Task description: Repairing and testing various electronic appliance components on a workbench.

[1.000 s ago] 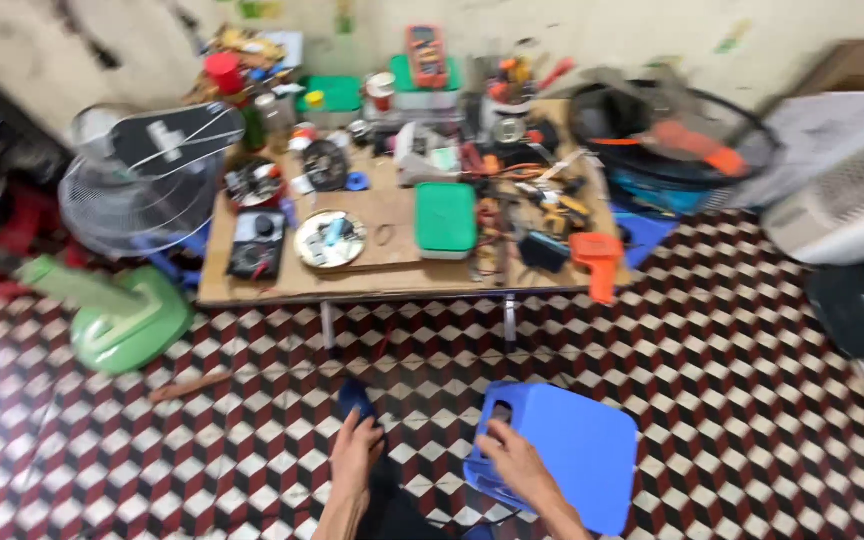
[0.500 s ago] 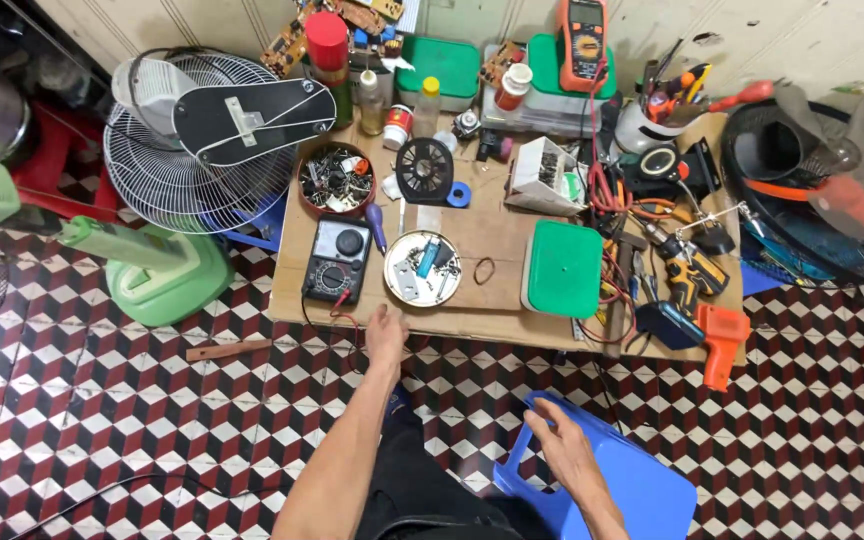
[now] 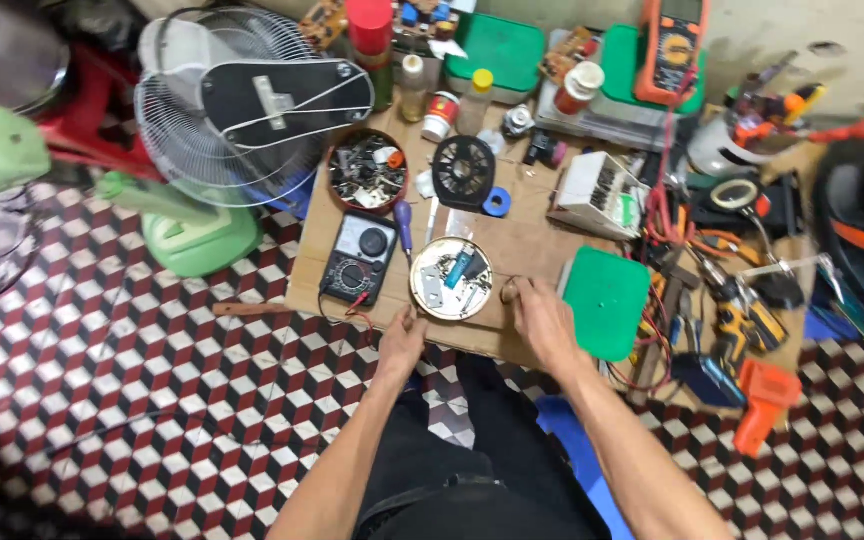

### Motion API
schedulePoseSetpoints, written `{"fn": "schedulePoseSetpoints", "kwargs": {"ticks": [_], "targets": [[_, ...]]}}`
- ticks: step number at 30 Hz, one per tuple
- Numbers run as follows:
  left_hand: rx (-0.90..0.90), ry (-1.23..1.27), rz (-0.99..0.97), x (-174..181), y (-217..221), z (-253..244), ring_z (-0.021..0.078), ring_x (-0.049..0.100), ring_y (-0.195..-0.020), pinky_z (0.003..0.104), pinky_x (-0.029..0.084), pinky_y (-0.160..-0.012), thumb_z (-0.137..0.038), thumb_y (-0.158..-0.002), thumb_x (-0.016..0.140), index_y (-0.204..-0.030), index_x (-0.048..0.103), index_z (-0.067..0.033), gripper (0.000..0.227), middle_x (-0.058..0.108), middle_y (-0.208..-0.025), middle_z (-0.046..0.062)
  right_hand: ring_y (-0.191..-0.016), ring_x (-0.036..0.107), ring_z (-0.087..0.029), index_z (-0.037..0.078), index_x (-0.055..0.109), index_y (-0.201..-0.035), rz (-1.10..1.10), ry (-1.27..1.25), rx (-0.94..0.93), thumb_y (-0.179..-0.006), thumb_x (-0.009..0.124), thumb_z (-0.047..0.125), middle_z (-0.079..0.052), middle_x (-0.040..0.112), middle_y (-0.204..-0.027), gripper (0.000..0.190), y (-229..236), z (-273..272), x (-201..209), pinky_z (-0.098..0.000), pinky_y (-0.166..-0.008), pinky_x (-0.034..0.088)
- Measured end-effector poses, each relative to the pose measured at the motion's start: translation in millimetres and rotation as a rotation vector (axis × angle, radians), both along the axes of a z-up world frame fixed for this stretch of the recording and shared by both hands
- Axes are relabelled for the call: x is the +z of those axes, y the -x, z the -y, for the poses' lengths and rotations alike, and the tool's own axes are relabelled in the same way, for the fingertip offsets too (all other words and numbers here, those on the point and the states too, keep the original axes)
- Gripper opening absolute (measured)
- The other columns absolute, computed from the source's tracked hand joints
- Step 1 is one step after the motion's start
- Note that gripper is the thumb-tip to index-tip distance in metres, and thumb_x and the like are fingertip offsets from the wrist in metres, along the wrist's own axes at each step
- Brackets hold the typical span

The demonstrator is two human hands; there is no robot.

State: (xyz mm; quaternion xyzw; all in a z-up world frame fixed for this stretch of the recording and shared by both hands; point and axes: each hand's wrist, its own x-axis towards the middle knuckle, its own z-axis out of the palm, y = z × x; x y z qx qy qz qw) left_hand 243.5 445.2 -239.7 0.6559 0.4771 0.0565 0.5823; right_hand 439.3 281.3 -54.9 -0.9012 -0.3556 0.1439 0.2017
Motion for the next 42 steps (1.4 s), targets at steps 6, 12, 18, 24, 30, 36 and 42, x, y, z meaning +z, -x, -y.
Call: {"fn": "schedulePoseSetpoints", "kwargs": {"ticks": [6, 12, 18, 24, 30, 36, 42], "targets": [[0.136, 0.135, -0.104, 112.9, 6.0, 31.8, 0.0172, 0.070, -0.082, 0.031, 0.057, -0.075, -0.032, -0.089, 0.065, -0.142, 0.055, -0.0063, 0.061, 0.074, -0.121, 0.009, -0.092, 0.066, -0.046, 0.003, 0.064, -0.110, 0.044, 0.184, 0.349, -0.075, 0.062, -0.002, -0.022, 0.061, -0.113, 0.035, -65.8, -28.4, -83.7, -0.0557, -0.074, 0.054], [0.237, 0.149, 0.168, 125.1, -23.1, 35.5, 0.0112, 0.072, -0.092, 0.028, 0.059, -0.082, -0.029, -0.096, 0.061, -0.136, 0.061, 0.0006, 0.050, 0.077, -0.107, 0.009, -0.087, 0.068, -0.043, 0.003, 0.069, -0.093, 0.030, 0.158, 0.431, -0.082, 0.066, 0.008, -0.022, 0.070, -0.092, 0.012, -95.9, -15.0, -88.9, -0.0527, -0.074, 0.055], [0.306, 0.182, 0.367, 221.5, -87.1, 6.5, 0.0164, 0.065, -0.120, 0.029, 0.050, -0.102, -0.036, -0.101, 0.055, -0.142, 0.060, -0.0004, 0.054, 0.068, -0.136, 0.010, -0.062, 0.062, -0.011, 0.000, 0.070, -0.087, -0.782, -0.213, -0.177, -0.093, 0.069, 0.015, -0.006, 0.072, -0.071, 0.016, -70.2, -40.3, 37.7, -0.0282, -0.055, 0.048], [0.089, 0.129, 0.333, 243.4, -115.5, -14.3, 0.0174, 0.057, -0.132, 0.033, 0.042, -0.111, -0.042, -0.105, 0.049, -0.146, 0.054, -0.0012, 0.059, 0.062, -0.144, 0.013, -0.060, 0.063, -0.009, 0.001, 0.068, -0.089, -0.920, -0.424, -0.322, -0.090, 0.072, 0.011, -0.004, 0.069, -0.071, 0.011, -46.3, -76.9, 36.9, -0.0238, -0.055, 0.049], [0.432, 1.071, 0.824, 212.2, -95.8, -59.7, 0.0212, 0.062, -0.119, 0.036, 0.047, -0.104, -0.041, -0.099, 0.049, -0.142, 0.054, -0.0067, 0.055, 0.067, -0.133, 0.010, -0.061, 0.064, -0.011, -0.001, 0.068, -0.088, -1.050, -0.415, -0.329, -0.089, 0.071, 0.006, -0.005, 0.068, -0.073, 0.008, -28.8, -105.9, 20.2, -0.0250, -0.054, 0.050], [0.110, 0.943, 0.572, 235.5, -68.6, -117.5, 0.0158, 0.061, -0.115, 0.033, 0.049, -0.102, -0.033, -0.099, 0.065, -0.138, 0.060, 0.0051, 0.055, 0.067, -0.127, 0.008, -0.062, 0.064, -0.011, -0.001, 0.069, -0.091, -1.169, -0.360, -0.278, -0.089, 0.067, 0.002, -0.004, 0.072, -0.078, 0.004, -12.3, -139.4, 39.7, -0.0242, -0.056, 0.051], [0.345, 1.021, 0.632, 208.3, -60.0, -139.3, 0.0138, 0.065, -0.108, 0.031, 0.052, -0.101, -0.020, -0.097, 0.066, -0.135, 0.062, -0.0027, 0.043, 0.069, -0.121, 0.006, -0.063, 0.066, -0.014, -0.002, 0.070, -0.093, -1.374, -0.473, -0.429, -0.092, 0.069, 0.005, -0.009, 0.072, -0.077, 0.007, 3.1, -174.4, 30.3, -0.0259, -0.057, 0.053]]}}
